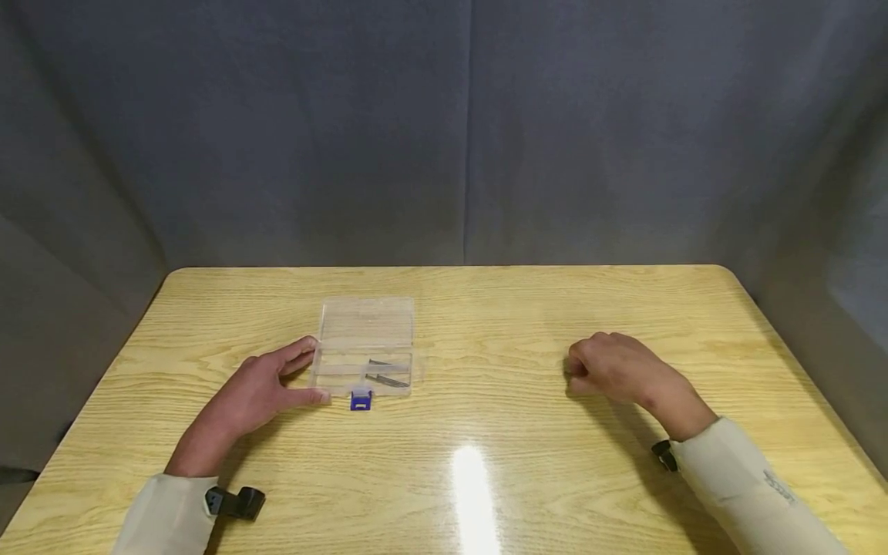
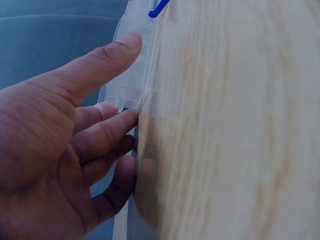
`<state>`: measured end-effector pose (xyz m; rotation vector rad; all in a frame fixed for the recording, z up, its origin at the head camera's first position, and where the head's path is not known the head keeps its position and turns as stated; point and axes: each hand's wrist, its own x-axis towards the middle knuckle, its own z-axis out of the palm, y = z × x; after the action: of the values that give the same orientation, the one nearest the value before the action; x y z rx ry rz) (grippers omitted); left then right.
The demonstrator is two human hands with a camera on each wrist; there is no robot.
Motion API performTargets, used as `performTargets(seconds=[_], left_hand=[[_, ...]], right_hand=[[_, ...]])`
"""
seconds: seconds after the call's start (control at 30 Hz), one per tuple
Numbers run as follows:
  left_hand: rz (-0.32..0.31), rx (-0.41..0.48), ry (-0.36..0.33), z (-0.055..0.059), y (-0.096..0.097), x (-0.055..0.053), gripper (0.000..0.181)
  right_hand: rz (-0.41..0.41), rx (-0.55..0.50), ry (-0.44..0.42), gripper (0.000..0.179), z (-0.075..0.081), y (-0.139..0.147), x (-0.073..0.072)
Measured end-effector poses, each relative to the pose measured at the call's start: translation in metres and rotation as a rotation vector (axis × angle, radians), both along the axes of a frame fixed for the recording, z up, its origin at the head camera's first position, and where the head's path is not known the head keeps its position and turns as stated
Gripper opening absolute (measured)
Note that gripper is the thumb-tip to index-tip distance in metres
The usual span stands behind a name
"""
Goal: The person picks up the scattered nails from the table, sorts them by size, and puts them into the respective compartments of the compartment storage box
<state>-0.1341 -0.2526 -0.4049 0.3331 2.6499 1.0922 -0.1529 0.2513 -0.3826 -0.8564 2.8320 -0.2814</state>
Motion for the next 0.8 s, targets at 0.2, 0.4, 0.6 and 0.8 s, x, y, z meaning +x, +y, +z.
performTargets(seconds=[0.2, 0.4, 0.6, 0.8], left_hand=[[0.001, 0.007, 0.003, 0.0009, 0.0003, 0.0005, 0.099], [0.003, 0.009, 0.001, 0.0008, 0.0006, 0.0007, 0.099], [0.003, 0.008, 0.004, -0.0001, -0.0006, 0.0007, 0.098], [0.009, 0.014, 0.006, -0.0018, -0.0001, -0.0006, 0.098]], right_hand=[[0.003, 0.001, 0.014, 0.040, -0.0020, -0.0001, 0.0005], [0.010, 0.004, 0.021, 0.036, -0.0033, 0.0010, -0.0003], [-0.002, -0.015, -0.008, 0.042, -0.0023, 0.0022, -0.0003], [-0.010, -0.024, -0.029, 0.039, 0.0009, 0.0040, -0.0014]])
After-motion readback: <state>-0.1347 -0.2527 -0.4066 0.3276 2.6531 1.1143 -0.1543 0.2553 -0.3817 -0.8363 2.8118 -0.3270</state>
